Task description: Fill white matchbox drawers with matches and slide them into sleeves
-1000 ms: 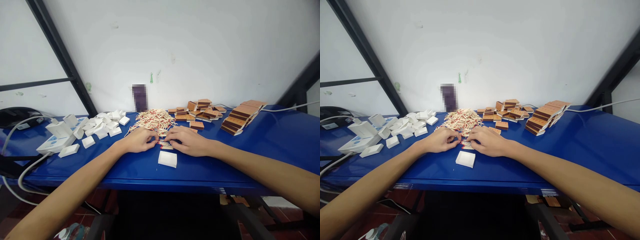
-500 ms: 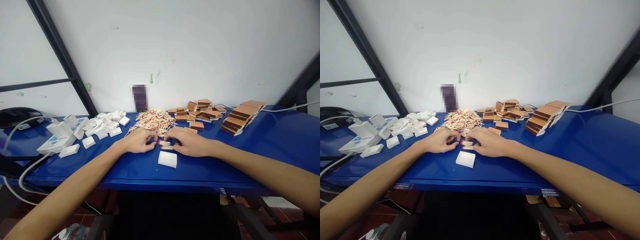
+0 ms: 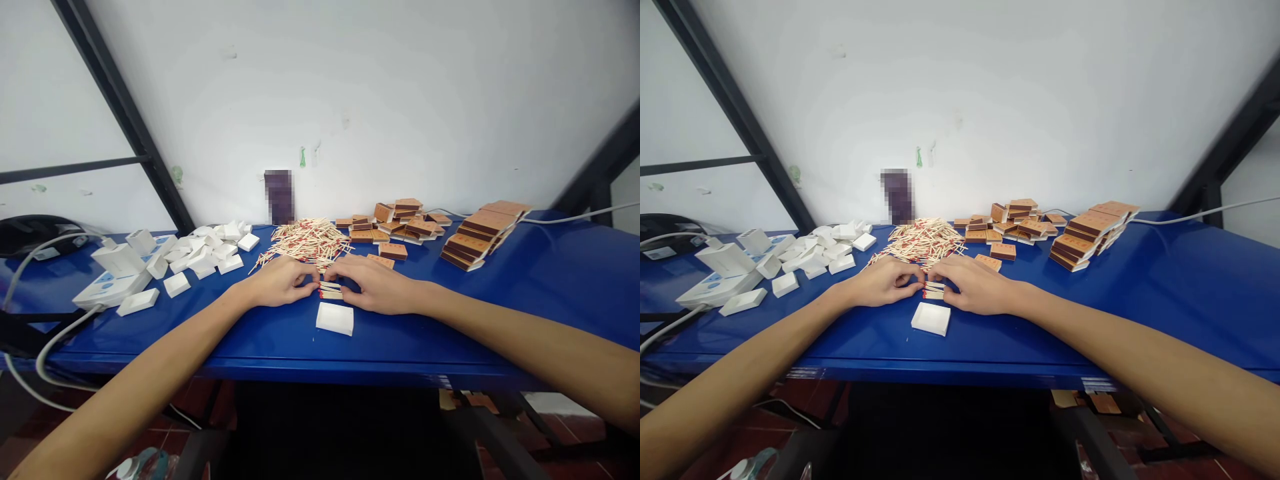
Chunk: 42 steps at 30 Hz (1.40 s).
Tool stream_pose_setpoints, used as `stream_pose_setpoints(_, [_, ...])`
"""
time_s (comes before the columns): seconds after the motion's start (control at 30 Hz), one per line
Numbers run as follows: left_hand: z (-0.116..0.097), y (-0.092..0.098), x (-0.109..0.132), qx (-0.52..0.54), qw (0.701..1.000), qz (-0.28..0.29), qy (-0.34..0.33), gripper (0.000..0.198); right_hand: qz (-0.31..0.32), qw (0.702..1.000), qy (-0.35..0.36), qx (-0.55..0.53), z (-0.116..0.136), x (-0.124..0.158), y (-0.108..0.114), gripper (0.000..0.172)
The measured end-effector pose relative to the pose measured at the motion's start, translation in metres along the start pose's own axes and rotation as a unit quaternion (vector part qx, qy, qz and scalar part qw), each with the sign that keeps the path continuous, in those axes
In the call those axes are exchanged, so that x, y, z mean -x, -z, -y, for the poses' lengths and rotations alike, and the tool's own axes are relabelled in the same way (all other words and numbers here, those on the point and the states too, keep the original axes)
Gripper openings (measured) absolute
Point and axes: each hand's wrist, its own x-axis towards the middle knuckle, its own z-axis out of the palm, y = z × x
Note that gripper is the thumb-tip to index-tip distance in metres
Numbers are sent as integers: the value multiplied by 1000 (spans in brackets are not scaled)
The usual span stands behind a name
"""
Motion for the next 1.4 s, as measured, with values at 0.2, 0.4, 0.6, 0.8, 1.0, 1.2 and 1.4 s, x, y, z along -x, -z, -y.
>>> stream_pose_setpoints(0.2, [-5,2,1,-9,1000,-22,17,23,21,1000,0,-13,3,1,6,24])
stream_pose_setpoints(0.4, [-7,4,1,-23,1000,0,20,31,22,1000,-8,-21,4,1,7,20])
stream_pose_setpoints(0.6, [-7,4,0,-16,1000,14,23,31,13,999,2,-31,3,0,5,23])
stream_pose_setpoints(0.8, [-7,3,0,-19,1000,11,20,34,10,1000,3,-25,4,1,6,18])
stream_pose_setpoints(1.0, [-7,4,0,-14,1000,2,9,40,0,999,6,-33,5,-1,3,12])
stream_pose_setpoints(1.2, [-9,3,-1,-12,1000,9,18,32,-23,999,13,-33,3,-4,-1,7])
stream_pose_setpoints(1.4, [-10,2,-2,6,1000,14,21,19,-24,999,7,-33,1,-4,-2,10])
